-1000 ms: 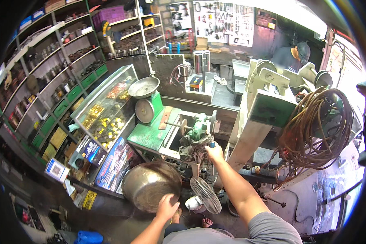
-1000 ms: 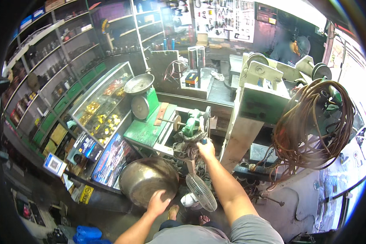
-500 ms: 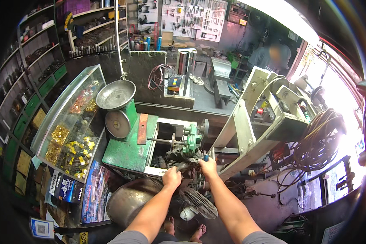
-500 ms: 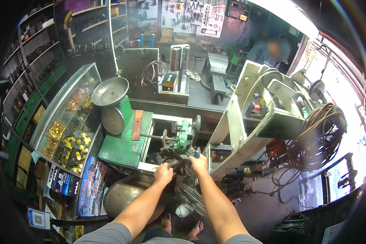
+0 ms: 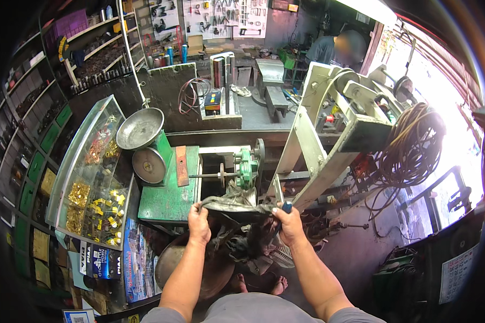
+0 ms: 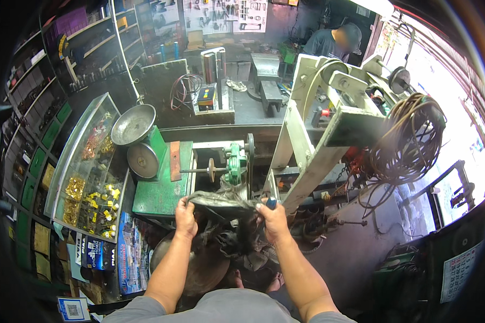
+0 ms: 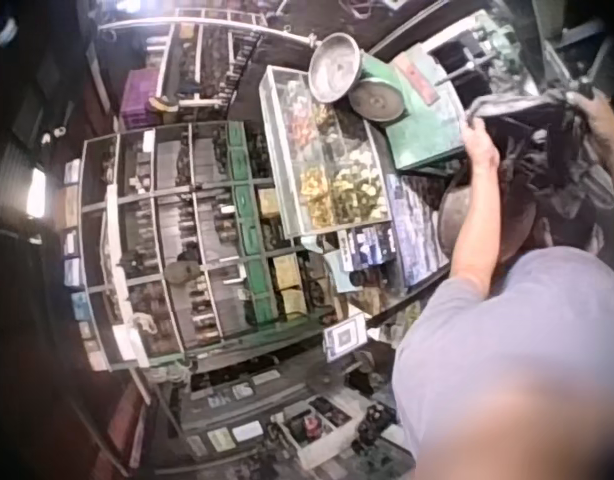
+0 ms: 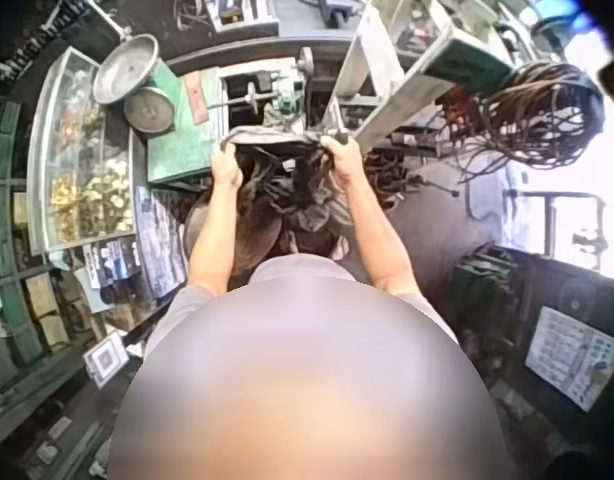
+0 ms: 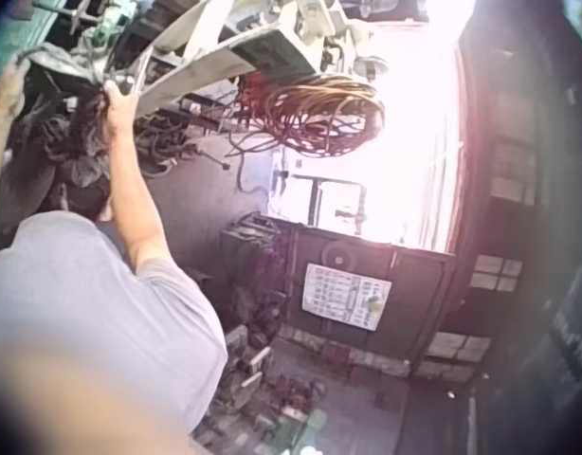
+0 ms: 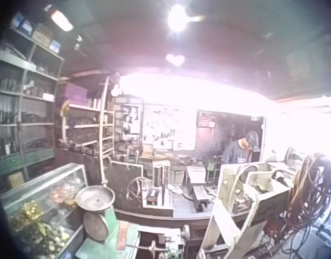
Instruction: The person walks to a workbench in a workshop and uses a screwdriver to adjust a small mechanical component. They briefly leave the bench to retrieve a rag, then return to continue manipulating the part with the screwdriver.
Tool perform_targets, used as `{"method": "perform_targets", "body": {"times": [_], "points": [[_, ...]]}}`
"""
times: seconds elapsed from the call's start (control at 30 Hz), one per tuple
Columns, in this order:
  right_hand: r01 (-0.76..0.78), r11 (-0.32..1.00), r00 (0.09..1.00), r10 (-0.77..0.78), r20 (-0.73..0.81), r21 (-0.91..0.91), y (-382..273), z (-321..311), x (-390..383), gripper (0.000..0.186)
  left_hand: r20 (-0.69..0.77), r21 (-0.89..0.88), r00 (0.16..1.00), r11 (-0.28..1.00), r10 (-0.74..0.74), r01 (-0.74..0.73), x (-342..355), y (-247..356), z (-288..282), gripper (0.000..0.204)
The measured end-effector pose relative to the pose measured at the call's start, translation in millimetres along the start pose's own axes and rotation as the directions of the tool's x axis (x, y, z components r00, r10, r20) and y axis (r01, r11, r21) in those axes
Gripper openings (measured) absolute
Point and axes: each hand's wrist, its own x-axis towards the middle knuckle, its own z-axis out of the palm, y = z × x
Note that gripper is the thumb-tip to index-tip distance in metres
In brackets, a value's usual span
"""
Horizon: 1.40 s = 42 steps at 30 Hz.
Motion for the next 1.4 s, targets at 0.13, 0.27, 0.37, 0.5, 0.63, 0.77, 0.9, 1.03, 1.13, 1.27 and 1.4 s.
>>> {"method": "perform_targets", "body": {"times": [0.13,0.27,0.37,0.5,0.63,0.77,0.9,1.03,1.13,1.27,1.4], "points": [[0.101,0.995,0.995,-0.102,0.024,0.015,-21,8,-5,0.028,0.115,-0.079,0.993,0.996,-0.022,0.031,10,45,-4,0.026],[0.133,0.982,0.988,-0.120,-0.100,0.136,-49,-4,-13,0.021,0.238,-0.116,0.971,0.991,-0.032,0.061,10,82,-17,0.032],[0.232,0.925,0.972,-0.210,-0.102,0.300,-72,-25,-20,0.020,0.198,-0.102,0.980,0.993,-0.032,0.053,8,92,-29,0.028],[0.315,0.886,0.940,-0.241,-0.241,0.341,-102,-65,-34,0.021,0.065,-0.142,0.998,0.990,0.007,0.002,14,99,-55,0.021],[0.370,0.877,0.921,-0.303,-0.245,0.307,-121,-96,-60,0.025,-0.024,-0.212,0.997,0.975,0.069,-0.072,22,110,-84,0.013],[0.400,0.896,0.914,-0.375,-0.155,0.191,-133,-104,-97,0.029,-0.103,-0.207,0.988,0.969,0.119,-0.138,42,137,-111,0.013],[0.445,0.888,0.888,-0.421,-0.186,0.114,-147,-97,-130,0.030,-0.175,-0.081,0.945,0.952,0.278,-0.295,90,160,-148,0.013],[0.469,0.877,0.876,-0.449,-0.175,0.099,-164,-92,-149,0.033,-0.519,0.534,0.815,0.842,0.256,0.076,128,139,-190,0.022],[0.507,0.856,0.859,-0.494,-0.132,0.097,-179,-93,-158,0.039,-0.421,0.720,0.840,0.690,0.342,0.080,119,101,-213,0.024],[0.561,0.827,0.822,-0.551,-0.141,0.042,-197,-101,-173,0.048,-0.506,0.612,0.851,0.754,0.142,0.238,109,73,-234,0.064],[0.586,0.810,0.799,-0.581,-0.158,-0.018,-205,-107,-184,0.051,-0.223,0.958,0.971,0.205,0.090,0.201,86,58,-253,0.080]]}}
